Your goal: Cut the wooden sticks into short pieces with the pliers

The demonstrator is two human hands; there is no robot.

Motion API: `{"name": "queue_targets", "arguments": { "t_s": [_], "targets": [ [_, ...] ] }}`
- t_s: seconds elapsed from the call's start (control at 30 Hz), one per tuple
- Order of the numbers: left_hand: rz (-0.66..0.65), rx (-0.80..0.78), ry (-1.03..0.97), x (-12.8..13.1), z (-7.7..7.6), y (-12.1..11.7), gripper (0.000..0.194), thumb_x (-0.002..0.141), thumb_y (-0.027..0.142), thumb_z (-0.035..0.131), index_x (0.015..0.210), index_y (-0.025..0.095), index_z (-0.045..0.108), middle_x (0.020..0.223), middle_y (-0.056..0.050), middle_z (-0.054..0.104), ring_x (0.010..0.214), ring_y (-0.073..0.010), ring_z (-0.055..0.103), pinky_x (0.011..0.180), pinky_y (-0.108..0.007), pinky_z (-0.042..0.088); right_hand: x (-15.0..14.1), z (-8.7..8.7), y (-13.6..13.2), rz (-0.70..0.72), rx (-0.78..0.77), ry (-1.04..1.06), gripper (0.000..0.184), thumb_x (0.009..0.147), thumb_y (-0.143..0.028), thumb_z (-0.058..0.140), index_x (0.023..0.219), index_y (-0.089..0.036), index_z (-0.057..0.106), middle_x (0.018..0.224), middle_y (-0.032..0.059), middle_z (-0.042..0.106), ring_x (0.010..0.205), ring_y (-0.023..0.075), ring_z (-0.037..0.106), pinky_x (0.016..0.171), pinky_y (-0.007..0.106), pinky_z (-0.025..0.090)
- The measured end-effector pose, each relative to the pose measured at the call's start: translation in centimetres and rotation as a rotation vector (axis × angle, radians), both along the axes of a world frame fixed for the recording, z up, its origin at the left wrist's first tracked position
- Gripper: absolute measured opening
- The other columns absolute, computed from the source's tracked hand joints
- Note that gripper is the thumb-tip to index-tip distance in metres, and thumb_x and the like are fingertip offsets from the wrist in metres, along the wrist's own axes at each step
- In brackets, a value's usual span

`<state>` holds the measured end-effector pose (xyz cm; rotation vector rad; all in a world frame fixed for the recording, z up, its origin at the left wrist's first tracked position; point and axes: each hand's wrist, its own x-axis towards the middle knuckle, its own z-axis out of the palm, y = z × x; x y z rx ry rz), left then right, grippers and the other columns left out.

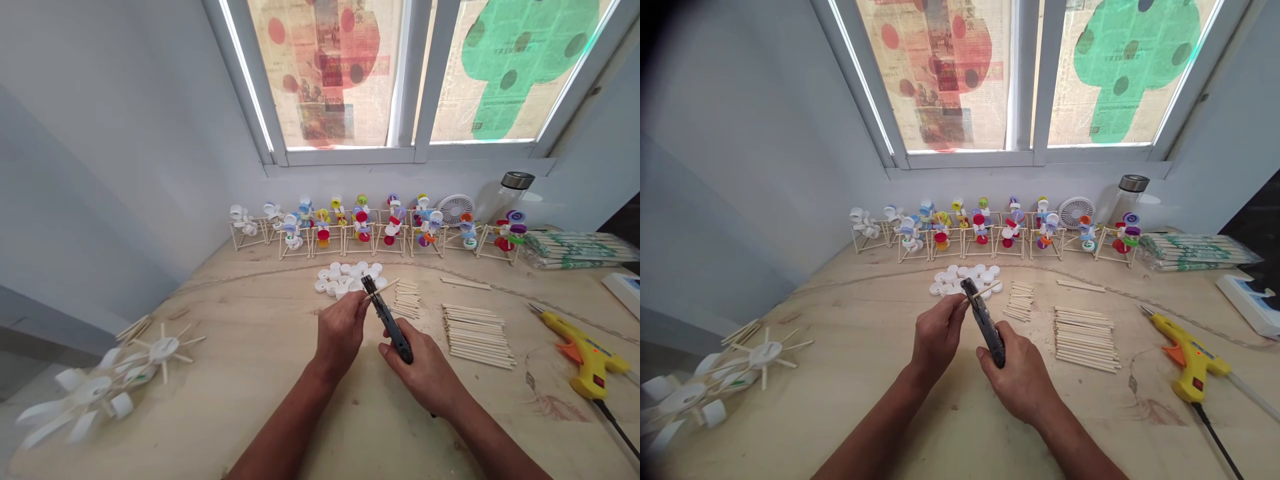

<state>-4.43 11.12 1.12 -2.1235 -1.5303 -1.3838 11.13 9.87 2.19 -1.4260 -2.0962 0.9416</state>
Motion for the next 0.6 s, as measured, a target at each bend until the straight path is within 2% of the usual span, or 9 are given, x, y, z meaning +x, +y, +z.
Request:
{"name": "queue_targets", "arguments": {
  "t_s": [0.27, 0.6],
  "targets": [
    [-0.012, -0.008, -0.012, -0.04, -0.05, 0.01, 0.014, 0.087, 0.021, 0.042, 0.086, 0.015, 0.055, 0.066, 0.000, 0.060, 0.055, -0.0083, 0.054, 0.053, -0.017, 0.039, -0.03, -0.09, 0.12, -0.010, 0.018, 0.001, 0.014, 0.078, -0.033, 0.047, 0.084, -0.021, 0.051, 0.066, -0.0010, 0.059, 0.061, 0.0170, 0.054, 0.058, 0.025, 0.035],
    [0.002, 0.102, 0.059, 0.09, 0.35, -0.04, 0.010, 0.086, 0.017, 0.043, 0.085, 0.015, 0.053, 0.060, 0.001, 0.054, 0.052, -0.0087, 0.049, 0.051, -0.018, 0.036, 0.07, 0.17, -0.04, 0.027, -0.029, 0.120, 0.016, 0.079, -0.034, 0.047, 0.086, -0.021, 0.052, 0.071, -0.0012, 0.058, 0.064, 0.0162, 0.053, 0.059, 0.025, 0.038]
  ]
}}
